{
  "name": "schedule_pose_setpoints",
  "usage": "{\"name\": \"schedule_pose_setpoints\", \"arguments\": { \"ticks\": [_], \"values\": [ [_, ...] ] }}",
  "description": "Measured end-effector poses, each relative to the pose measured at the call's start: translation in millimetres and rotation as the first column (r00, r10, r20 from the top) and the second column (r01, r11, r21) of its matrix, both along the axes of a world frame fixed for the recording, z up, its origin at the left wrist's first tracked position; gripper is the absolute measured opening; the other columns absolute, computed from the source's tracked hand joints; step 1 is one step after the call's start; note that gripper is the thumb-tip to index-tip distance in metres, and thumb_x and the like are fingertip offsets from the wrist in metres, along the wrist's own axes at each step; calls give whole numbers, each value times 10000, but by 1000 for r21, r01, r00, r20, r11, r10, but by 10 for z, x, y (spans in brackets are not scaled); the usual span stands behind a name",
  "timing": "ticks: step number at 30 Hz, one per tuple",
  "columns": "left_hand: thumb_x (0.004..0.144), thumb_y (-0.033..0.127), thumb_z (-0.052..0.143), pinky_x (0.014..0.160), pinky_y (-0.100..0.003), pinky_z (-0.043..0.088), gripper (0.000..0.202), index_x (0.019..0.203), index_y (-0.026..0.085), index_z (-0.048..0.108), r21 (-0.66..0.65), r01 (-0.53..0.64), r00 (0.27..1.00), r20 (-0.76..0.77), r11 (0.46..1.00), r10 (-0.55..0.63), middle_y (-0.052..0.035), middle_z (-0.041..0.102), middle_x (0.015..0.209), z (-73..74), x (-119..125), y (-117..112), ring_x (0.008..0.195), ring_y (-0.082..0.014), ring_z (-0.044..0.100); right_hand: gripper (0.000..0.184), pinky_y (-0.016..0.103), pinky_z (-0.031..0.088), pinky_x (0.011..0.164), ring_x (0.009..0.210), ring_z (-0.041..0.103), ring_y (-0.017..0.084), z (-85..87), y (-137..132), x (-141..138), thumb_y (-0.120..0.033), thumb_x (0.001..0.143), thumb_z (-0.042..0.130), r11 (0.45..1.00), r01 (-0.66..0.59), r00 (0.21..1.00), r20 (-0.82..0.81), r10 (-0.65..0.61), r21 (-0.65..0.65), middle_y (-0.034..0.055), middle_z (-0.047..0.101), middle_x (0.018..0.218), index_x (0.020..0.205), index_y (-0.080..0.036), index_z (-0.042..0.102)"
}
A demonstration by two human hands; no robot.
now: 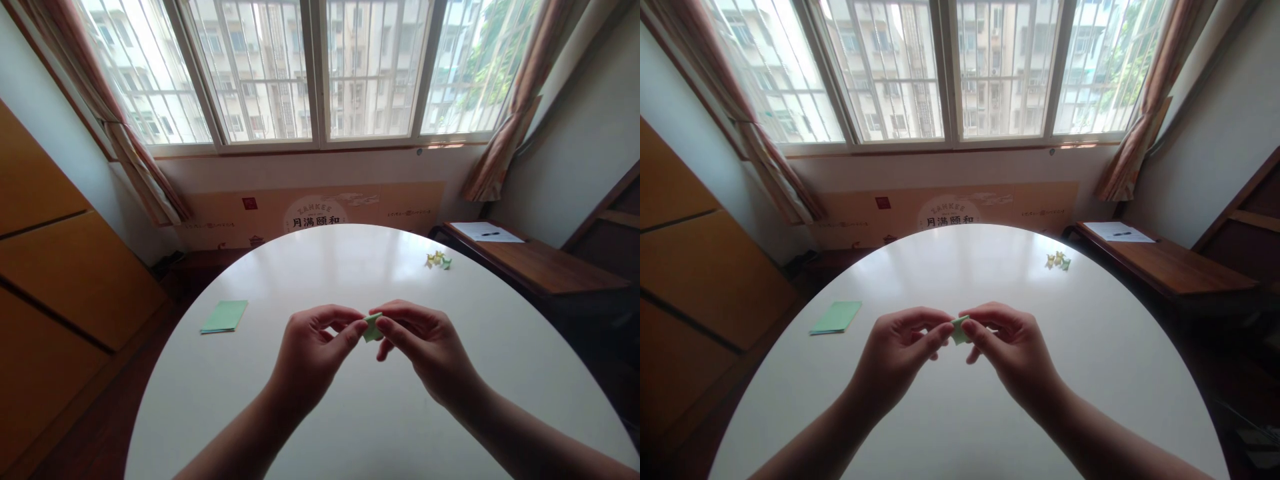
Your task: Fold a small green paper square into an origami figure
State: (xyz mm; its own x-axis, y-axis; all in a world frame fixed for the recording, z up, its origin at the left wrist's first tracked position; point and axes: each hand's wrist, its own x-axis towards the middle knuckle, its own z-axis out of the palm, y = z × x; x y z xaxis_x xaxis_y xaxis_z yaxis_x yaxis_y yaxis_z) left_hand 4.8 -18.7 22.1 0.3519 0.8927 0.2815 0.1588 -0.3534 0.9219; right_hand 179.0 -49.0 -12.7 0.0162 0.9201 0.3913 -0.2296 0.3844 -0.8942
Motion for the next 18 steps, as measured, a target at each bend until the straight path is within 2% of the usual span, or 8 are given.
{"name": "schedule_pose_setpoints", "arguments": {
  "ticks": [9, 18],
  "values": [
    [828, 315, 714, 484, -223, 502, 187, 858, 155, 806, 4, -5, 1000, 24, 1000, 5, -59, 742, 699, 0, 12, -31, 581, -157, 628, 104, 245, 597, 501, 695, 664, 165, 32, -16, 5, -229, 872, 741, 1000, 4, 1000, -6, -4, 25, 46, 717, 855, 958, -244, 798],
    [850, 329, 693, 491, -192, 499, 215, 838, 142, 799, -92, 42, 998, 60, 995, -36, -46, 712, 641, -44, 31, 8, 582, -134, 610, 130, 200, 536, 460, 603, 619, 114, 39, -21, 6, -237, 824, 789, 998, 58, 998, -1, -58, 21, 28, 700, 849, 953, -247, 788]
  ]
}}
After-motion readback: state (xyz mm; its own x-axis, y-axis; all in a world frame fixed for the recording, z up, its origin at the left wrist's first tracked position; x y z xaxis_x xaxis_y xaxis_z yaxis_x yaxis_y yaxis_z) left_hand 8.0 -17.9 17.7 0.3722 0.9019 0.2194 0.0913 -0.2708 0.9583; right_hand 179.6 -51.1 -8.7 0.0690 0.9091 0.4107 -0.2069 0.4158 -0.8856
